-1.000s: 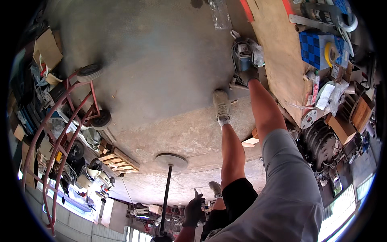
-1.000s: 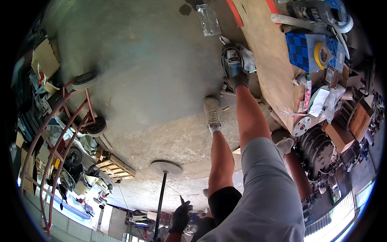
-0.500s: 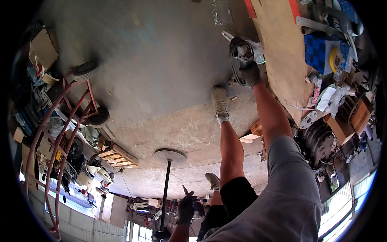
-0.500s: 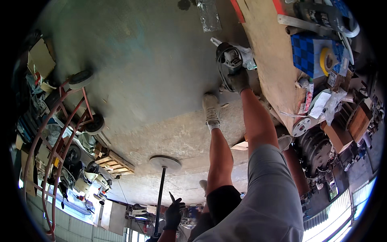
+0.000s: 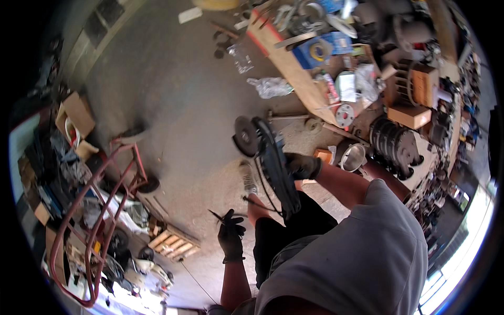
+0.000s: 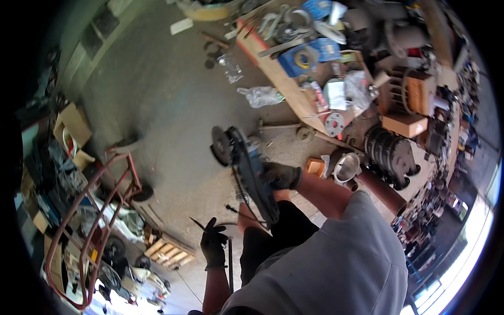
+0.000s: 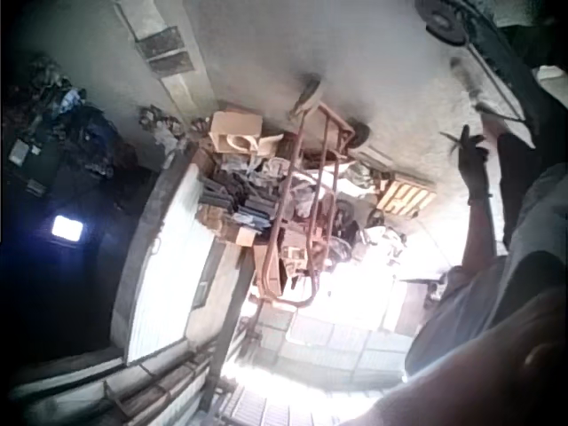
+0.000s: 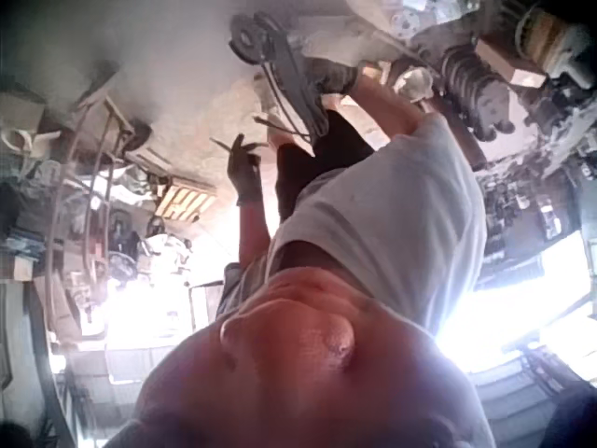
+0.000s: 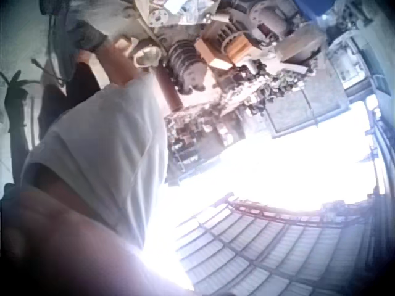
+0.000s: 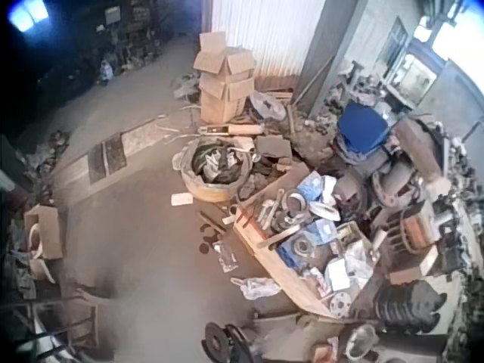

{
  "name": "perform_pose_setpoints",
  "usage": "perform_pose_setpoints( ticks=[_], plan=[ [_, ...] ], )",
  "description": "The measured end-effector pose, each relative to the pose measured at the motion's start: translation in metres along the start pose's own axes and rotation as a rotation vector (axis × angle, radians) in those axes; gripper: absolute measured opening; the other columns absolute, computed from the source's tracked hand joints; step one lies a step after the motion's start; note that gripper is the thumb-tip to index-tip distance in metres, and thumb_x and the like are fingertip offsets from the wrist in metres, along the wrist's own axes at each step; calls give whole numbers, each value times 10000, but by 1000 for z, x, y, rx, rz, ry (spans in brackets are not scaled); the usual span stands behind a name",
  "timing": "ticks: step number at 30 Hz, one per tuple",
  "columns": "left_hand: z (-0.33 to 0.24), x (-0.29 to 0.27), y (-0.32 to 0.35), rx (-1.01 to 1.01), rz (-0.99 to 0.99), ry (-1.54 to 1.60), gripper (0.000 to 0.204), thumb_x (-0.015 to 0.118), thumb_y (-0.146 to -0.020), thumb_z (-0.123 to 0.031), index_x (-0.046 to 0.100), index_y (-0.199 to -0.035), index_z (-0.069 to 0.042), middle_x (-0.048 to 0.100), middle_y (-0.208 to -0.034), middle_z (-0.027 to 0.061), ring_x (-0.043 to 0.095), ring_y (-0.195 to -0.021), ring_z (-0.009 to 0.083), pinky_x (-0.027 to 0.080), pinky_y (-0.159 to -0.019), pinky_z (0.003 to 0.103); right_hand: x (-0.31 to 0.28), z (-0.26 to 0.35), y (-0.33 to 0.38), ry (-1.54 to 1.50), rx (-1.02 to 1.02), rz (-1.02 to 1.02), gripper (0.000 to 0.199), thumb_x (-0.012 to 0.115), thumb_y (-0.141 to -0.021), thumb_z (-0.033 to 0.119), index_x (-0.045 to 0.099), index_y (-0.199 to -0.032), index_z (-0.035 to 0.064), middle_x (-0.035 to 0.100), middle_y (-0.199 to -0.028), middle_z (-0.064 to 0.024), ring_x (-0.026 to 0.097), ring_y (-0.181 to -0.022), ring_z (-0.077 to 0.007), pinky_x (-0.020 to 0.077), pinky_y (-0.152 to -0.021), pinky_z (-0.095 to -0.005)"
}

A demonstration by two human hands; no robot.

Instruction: The person squats on the ground to hammer a metal object, then stands and walks through a cluttered workshop. They pick up a metal rod and an angle grinder, attach a grinding disc to the tool, and prepare to work on a piece of wood.

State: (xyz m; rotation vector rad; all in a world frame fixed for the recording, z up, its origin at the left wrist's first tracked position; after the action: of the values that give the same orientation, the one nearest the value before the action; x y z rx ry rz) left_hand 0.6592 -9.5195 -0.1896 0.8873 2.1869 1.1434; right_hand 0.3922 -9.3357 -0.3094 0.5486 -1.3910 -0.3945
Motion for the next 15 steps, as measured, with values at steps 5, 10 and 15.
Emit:
perform_pose_setpoints(
  ticks=[5, 10, 15],
  plan=[
    [-99, 28, 21, 236, 258, 212, 535, 590, -1107, -441, 596, -1463, -41, 703, -1169, 76, 512, -663, 39, 397, -569, 216, 155, -32, 79, 170, -243, 215, 467, 790, -933, 249, 694, -1301, -23, 717, -1260, -116, 673, -1103, -189, 525, -1003, -349],
    [-166, 87, 119, 195, 851, 476, 851, 762, -943, -592, 482, -1561, -78, 601, -1483, 61, 576, -1364, 226, 491, -1129, 387, 262, -84, 143, -25, -353, 228, 463, 762, -953, 286, 703, -1289, -26, 719, -1260, -123, 672, -1094, -190, 526, -999, -350],
    [-182, 86, 188, 191, 875, 272, 942, 828, -855, -630, 492, -1566, -111, 602, -1489, 59, 582, -1364, 220, 474, -1172, 412, 316, -101, 180, -11, -440, 146, 467, 734, -973, 323, 712, -1278, -30, 721, -1260, -130, 671, -1086, -192, 527, -995, -352]
  ],
)
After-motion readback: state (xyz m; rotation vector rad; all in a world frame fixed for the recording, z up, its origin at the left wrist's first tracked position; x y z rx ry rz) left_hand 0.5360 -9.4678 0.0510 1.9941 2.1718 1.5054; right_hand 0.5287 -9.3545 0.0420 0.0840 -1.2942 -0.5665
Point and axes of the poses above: each hand's wrist, its own y-axis away from the middle knuckle, its own x-axis out of the palm, z = x × y, the point moved 9 cm from there along -y, towards the middle knuckle
